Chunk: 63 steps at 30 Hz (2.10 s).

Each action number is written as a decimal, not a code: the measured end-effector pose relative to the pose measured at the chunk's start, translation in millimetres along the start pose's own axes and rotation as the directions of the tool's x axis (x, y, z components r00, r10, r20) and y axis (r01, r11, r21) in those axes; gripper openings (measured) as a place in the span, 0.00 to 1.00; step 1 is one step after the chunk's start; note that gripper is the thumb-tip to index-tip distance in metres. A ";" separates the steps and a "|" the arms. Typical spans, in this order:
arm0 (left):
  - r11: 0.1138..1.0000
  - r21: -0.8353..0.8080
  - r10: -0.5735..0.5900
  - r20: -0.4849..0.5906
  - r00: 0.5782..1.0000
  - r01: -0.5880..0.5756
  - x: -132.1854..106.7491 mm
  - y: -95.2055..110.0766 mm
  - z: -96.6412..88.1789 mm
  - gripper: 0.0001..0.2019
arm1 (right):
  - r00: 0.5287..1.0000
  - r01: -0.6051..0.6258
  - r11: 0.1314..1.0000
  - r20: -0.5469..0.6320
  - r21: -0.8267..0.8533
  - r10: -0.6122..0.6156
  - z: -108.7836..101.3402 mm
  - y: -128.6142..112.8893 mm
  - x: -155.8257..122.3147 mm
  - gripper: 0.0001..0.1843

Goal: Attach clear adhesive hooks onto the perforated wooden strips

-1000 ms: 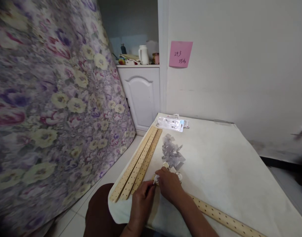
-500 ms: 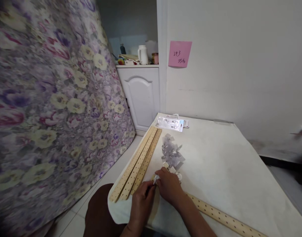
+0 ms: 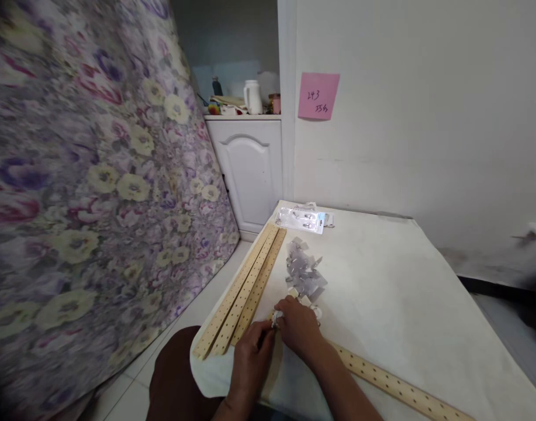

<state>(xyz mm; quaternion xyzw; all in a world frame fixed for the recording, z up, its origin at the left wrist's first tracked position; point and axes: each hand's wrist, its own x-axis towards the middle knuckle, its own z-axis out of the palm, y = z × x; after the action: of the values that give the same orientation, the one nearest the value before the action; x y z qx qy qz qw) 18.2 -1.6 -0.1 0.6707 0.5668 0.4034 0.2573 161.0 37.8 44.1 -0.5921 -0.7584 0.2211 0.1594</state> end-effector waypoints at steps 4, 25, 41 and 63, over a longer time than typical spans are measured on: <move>1.000 0.010 0.001 -0.009 1.000 -0.001 -0.1 -0.3 0.9 0.07 | 0.999 -0.032 0.999 0.013 0.001 0.032 1.1 -1.1 3.4 0.16; 1.000 -0.004 -0.028 -0.071 0.997 0.028 -0.6 2.3 -0.3 0.09 | 0.985 0.070 0.993 -0.166 0.090 -0.054 2.0 3.7 -8.4 0.21; 0.999 -0.021 -0.032 -0.122 0.992 0.030 -6.7 7.9 -7.2 0.10 | 0.946 -0.157 0.981 -0.267 0.113 0.183 -21.4 114.4 -139.3 0.15; 1.000 -0.018 0.005 -0.104 0.995 -0.007 -8.4 9.3 -7.6 0.11 | 0.894 -0.326 0.933 -0.271 0.151 0.357 -3.7 62.9 -48.7 0.06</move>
<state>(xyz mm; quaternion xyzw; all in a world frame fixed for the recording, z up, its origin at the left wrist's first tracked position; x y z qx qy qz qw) 16.8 -12.7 9.4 0.6480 0.5739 0.4435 0.2323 227.0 3.8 15.3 -0.7334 -0.5980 0.1935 0.2590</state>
